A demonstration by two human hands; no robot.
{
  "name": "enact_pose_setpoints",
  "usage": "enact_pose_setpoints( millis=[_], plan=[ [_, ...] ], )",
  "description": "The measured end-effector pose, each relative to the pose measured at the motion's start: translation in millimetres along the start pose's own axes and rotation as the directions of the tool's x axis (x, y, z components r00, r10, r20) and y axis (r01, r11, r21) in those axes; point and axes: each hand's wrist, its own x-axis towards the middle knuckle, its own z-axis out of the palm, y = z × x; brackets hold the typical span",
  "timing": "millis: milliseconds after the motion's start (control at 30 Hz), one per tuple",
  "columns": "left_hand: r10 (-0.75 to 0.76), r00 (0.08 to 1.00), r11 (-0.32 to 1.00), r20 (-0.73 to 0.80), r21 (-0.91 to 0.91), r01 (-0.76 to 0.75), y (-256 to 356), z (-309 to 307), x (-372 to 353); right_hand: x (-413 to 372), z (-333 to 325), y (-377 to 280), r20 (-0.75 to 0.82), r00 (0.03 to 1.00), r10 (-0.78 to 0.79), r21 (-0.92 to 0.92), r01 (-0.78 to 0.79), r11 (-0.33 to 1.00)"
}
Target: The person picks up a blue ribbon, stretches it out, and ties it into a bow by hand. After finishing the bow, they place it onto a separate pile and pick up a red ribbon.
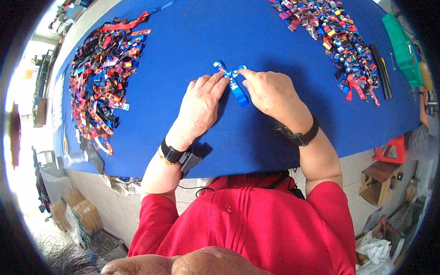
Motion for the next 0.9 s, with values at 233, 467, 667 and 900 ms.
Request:
enact_pose_setpoints(
  millis=[233, 467, 667, 900],
  plan=[
    [0.015, 1.0, 0.998, 0.014, 0.057, -0.016, 1.2, -0.3, -0.3, -0.1, -2.5, -0.7, 0.019, 1.0, 0.005, 0.006, -0.005, 1.0],
    [-0.022, 1.0, 1.0, 0.002, -0.006, 0.022, 1.6, -0.7, 0.4, 0.1, -6.3, -4.3, 0.042, 0.999, 0.008, -0.002, -0.008, 1.0],
    [-0.01, 1.0, 0.998, 0.021, 0.056, 0.008, 2.5, 2.4, 1.6, -0.3, -5.6, -5.2, 0.044, 0.999, 0.014, 0.001, -0.014, 1.0],
    [-0.007, 1.0, 0.999, -0.002, 0.048, 0.007, 4.3, 1.4, -0.1, 2.3, -10.2, -5.7, 0.095, 0.994, 0.054, 0.025, -0.056, 0.998]
  ],
)
